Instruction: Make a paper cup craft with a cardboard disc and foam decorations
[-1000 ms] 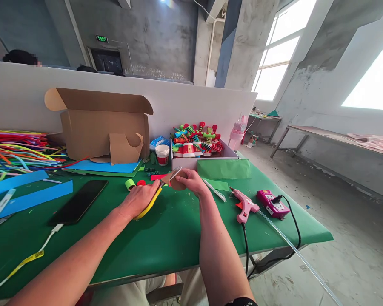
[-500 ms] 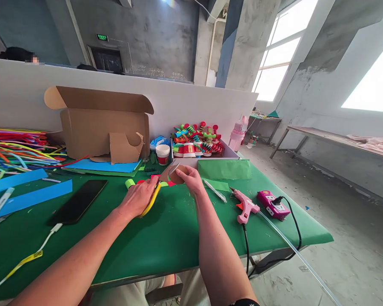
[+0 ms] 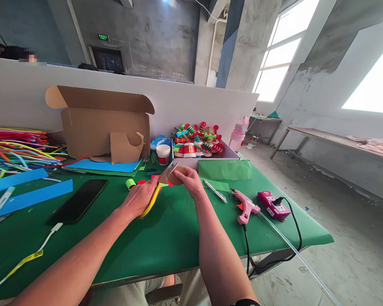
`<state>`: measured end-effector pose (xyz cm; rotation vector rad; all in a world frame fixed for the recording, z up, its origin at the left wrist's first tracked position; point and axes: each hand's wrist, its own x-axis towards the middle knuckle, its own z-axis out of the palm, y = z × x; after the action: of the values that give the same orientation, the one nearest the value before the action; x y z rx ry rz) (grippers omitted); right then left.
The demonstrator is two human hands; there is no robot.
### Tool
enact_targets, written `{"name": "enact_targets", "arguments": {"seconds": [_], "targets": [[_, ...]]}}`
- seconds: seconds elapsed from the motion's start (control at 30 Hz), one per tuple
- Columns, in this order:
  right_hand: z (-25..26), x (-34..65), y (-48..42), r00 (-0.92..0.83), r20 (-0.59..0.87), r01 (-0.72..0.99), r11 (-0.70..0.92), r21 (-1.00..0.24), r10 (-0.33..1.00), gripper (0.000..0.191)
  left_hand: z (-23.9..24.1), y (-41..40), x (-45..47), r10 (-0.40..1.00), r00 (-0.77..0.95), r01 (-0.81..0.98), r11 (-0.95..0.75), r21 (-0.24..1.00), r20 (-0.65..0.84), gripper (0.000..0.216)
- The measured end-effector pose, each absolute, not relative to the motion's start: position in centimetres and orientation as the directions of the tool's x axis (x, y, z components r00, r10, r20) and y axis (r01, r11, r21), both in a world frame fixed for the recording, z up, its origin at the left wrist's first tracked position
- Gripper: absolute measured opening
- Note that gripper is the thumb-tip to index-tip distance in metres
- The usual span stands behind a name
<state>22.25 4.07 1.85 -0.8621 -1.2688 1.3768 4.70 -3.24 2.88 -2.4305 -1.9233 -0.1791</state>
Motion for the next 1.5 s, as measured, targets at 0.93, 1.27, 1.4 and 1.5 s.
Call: {"name": "enact_targets", "arguments": {"seconds": [0.93, 1.27, 1.4, 1.5], "targets": [[2.05, 21.97, 3.75, -0.175, 0.149, -0.208, 0.111, -0.972, 0.973, 0.047, 2.85, -3.12, 4.81, 0.972, 0.213, 0.973, -0.220, 0.070, 0.097, 0.030], [2.14, 21.98, 3.68, -0.181, 0.152, -0.221, 0.111, -0.969, 0.972, 0.047, 3.53, -3.58, 5.33, 0.975, 0.207, 0.975, -0.213, 0.062, 0.083, 0.025], [2.13, 22.26, 3.80, -0.191, 0.146, -0.212, 0.105, -0.972, 0.971, 0.049, 3.51, -3.55, 5.37, 0.973, 0.219, 0.973, -0.223, 0.058, 0.070, 0.023], [2.08, 22.39, 3.93, -0.193, 0.139, -0.211, 0.097, -0.973, 0.971, 0.050, 3.44, -3.52, 5.38, 0.972, 0.226, 0.971, -0.231, 0.068, 0.069, 0.022]]}}
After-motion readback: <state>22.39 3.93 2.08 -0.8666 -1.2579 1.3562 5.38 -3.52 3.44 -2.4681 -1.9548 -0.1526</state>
